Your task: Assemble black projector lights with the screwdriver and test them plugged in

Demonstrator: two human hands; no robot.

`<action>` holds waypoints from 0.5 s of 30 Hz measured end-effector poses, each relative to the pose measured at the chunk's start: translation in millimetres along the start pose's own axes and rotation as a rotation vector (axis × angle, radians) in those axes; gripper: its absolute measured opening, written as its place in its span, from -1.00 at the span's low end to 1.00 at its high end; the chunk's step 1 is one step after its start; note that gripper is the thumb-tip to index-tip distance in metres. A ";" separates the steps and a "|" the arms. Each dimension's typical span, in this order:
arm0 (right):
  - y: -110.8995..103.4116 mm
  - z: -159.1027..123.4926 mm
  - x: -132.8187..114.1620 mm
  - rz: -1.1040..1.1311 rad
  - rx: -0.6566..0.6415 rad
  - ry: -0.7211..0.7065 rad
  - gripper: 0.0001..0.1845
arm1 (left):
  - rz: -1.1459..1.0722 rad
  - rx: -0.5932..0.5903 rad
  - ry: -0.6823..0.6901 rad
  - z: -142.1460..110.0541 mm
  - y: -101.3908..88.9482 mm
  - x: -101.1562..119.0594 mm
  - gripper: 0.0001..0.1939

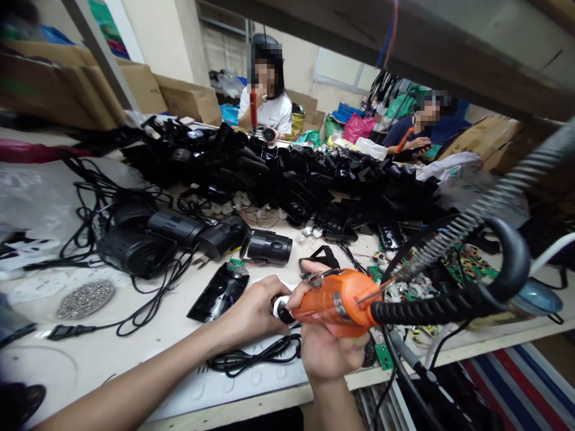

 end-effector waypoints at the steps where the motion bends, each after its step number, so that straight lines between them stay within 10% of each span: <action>1: 0.6 -0.1 -0.7 -0.004 0.001 -0.008 -0.24 | 0.001 0.000 -0.002 0.2 0.2 -0.4 -0.48; 15: 8.2 -0.2 6.6 -0.017 0.027 0.004 -0.32 | 0.067 0.014 0.122 -3.3 -1.6 6.7 -0.69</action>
Point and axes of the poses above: each hand's wrist, its own z-axis towards the middle knuckle, its own y-axis out of the palm, x = y × z, the point moved 8 cm from there along z, towards the middle knuckle, and after that the axes turned 11 degrees about x, right-handed, at the moved point
